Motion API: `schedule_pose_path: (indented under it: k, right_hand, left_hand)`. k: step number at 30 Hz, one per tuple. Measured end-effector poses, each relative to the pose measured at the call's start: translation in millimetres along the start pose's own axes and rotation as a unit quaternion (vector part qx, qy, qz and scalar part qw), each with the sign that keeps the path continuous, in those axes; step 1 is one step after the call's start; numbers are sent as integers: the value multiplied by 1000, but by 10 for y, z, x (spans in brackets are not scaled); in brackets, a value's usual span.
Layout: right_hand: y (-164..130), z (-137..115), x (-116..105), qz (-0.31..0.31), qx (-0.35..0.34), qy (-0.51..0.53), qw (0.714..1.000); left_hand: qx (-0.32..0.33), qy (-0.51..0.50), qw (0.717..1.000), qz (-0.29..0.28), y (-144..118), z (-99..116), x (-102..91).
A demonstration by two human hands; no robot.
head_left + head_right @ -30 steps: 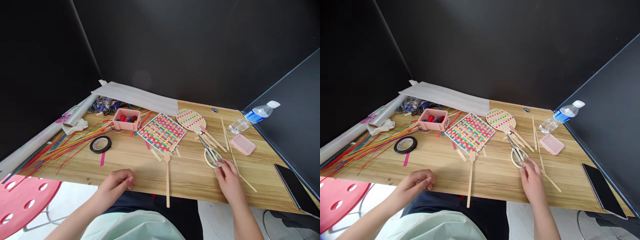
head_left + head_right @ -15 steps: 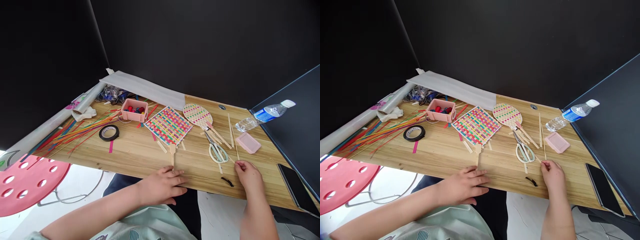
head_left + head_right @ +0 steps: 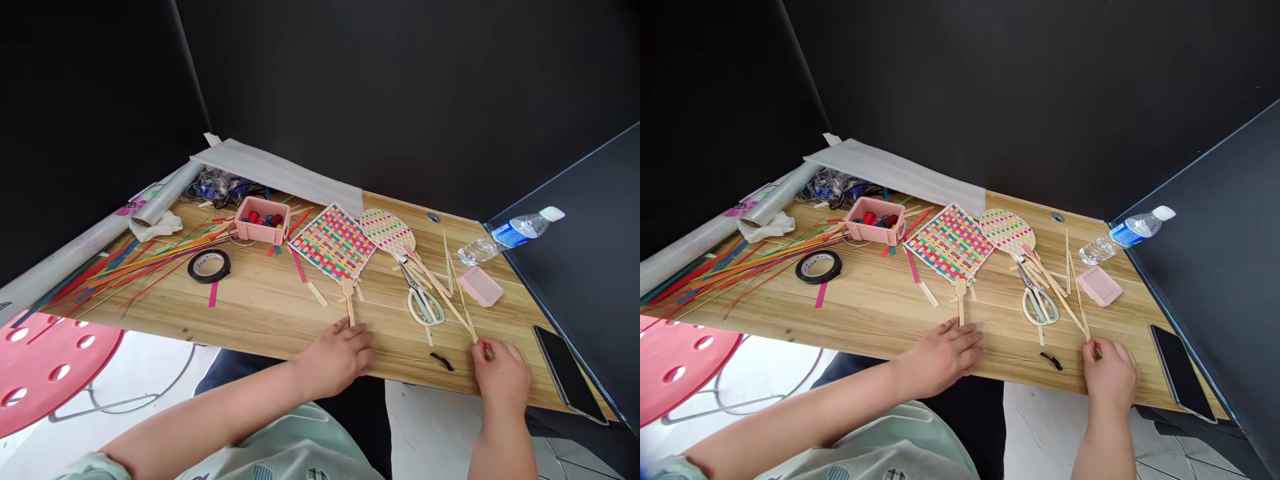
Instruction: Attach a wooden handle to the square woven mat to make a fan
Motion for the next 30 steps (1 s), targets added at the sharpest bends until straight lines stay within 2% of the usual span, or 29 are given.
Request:
schedule_pose_path:
  k: [2, 5, 7, 9, 14, 15, 17, 19, 22, 24, 26, 27, 28, 30]
  right_hand:
    - [-61, -85, -100, 38, -18, -14, 999]
    - [3, -215, -22, -34, -38, 68, 996]
    - [234, -246, -6, -56, -23, 109, 992]
    - [656, -191, -108, -10, 23, 105, 994]
    - [2103, -92, -550, 111, 105, 85, 985]
    - [2361, -105, -620, 116, 113, 82, 983]
    - [2771, -175, -671, 81, 116, 83, 987]
    - [3002, -275, -671, 34, 111, 81, 990]
    - [3070, -472, -714, 7, 86, 66, 994]
    - [2993, -658, -810, 23, 57, 66, 996]
    - [2828, -898, -972, 66, 25, 72, 995]
    - [2706, -1051, -1073, 95, 0, 71, 993]
    - [2533, -1247, -1251, 169, -41, 51, 983]
    - [2141, -1599, -1478, 226, -70, 50, 970]
  left_hand:
    - [0, -20, 1000, -12, -56, -47, 32]
    - [26, -43, 998, -30, -172, -57, 71]
    - [29, -59, 997, -34, -255, -75, 49]
    - [22, -83, 996, -33, -324, -102, -17]
    - [-37, -142, 989, 0, -381, -190, -237]
    - [-48, -158, 986, 6, -378, -199, -262]
    - [-71, -198, 977, 18, -375, -218, -292]
    - [-98, -253, 962, 41, -394, -264, -312]
    - [-159, -336, 922, 109, -471, -412, -370]
    - [-220, -359, 897, 136, -503, -533, -426]
    - [-275, -344, 886, 147, -453, -614, -571]
    - [-288, -321, 889, 156, -382, -624, -705]
    - [-278, -289, 899, 174, -272, -595, -890]
    - [-183, -209, 936, 217, 44, -391, -1315]
Point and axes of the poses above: each hand's wrist, its own y-axis towards the middle knuckle, its own x-axis out of the palm, z = x × y, the point moved 8 cm from there along y, towards the middle knuckle, and after that the axes turned 1 degree about z, right-handed, at the moved point
